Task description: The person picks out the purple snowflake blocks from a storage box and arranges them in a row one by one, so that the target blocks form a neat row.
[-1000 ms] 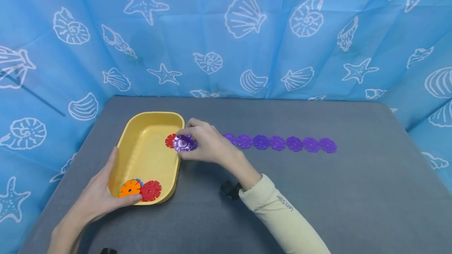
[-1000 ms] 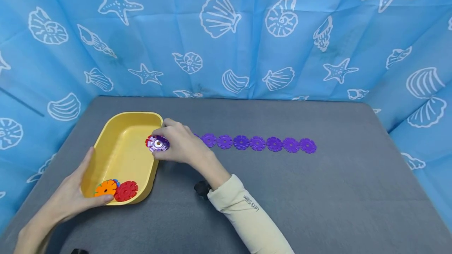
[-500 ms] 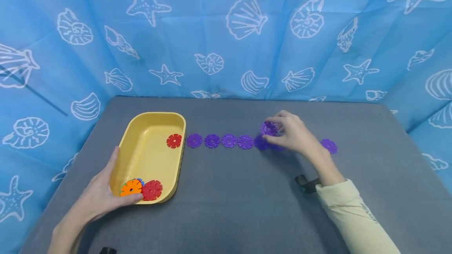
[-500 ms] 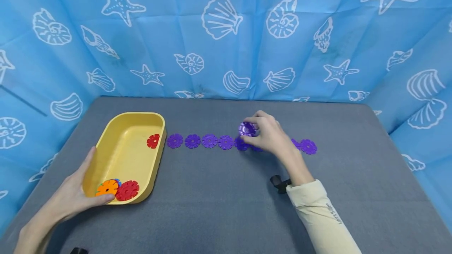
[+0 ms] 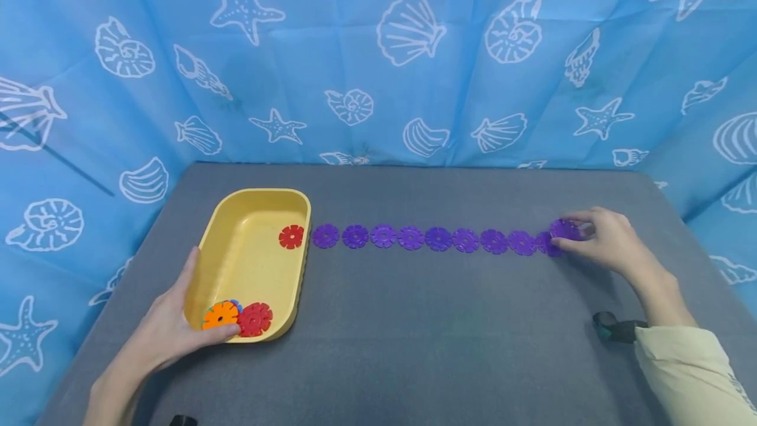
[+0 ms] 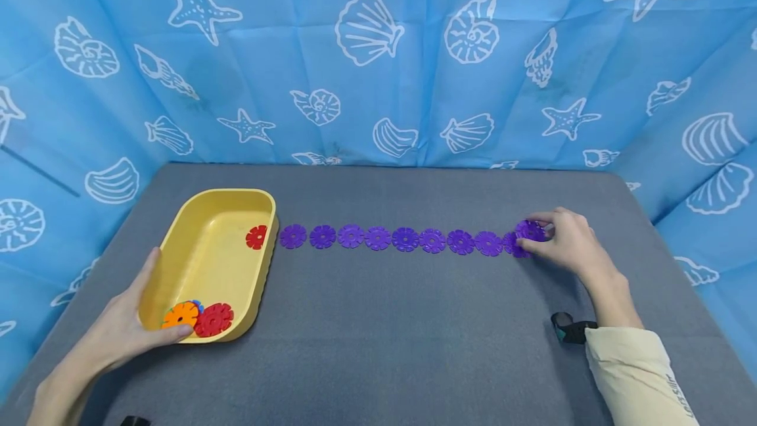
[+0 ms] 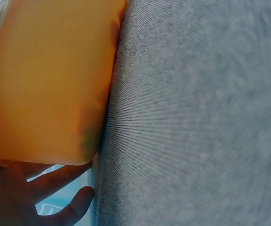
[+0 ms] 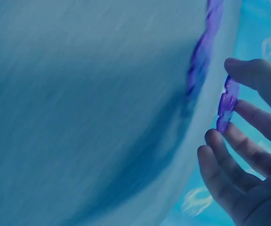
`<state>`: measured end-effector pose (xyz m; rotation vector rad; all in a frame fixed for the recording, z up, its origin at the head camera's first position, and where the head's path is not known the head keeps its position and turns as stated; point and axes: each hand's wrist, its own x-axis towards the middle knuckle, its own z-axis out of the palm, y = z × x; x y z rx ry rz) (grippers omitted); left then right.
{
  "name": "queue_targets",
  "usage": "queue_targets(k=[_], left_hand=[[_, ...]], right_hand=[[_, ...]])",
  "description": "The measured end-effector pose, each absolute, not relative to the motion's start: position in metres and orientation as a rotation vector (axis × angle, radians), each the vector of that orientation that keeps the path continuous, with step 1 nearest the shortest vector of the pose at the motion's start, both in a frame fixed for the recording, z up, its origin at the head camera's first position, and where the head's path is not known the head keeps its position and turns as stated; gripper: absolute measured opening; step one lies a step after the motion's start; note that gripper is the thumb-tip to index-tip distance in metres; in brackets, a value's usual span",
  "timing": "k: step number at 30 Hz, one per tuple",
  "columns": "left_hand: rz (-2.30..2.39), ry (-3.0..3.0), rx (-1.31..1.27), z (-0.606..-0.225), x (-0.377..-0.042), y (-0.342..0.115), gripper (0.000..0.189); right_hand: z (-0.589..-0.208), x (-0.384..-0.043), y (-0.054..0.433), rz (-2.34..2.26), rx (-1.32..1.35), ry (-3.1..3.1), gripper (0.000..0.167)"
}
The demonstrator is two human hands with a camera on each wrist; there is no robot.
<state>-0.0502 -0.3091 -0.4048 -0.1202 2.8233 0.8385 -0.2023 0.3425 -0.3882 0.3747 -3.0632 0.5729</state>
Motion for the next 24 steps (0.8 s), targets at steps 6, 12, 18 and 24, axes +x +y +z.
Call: queue_targets(k=[6,12,18,24], left_hand=[[0.787,2.836,-0.135,-0.403,-0.051,-0.309,0.138],[0.752,2.851,-0.132,-0.401,-0.051,-0.313,0.139],[0.798,2.856,-0.104,-0.402,-0.05,-0.316,0.138],[0.689,2.998,-0.067,-0.394,-0.047,-0.31,0.135]], right_hand=[[-0.396,-0.195,0.373,0.529,0.27,-3.209,0.057],[-0.4,-0.193,0.374,0.543,0.309,-3.213,0.056],[-0.402,-0.193,0.371,0.529,0.356,-3.209,0.056],[-0.403,-0.179,0.361,0.512,0.365,-3.057,0.056]])
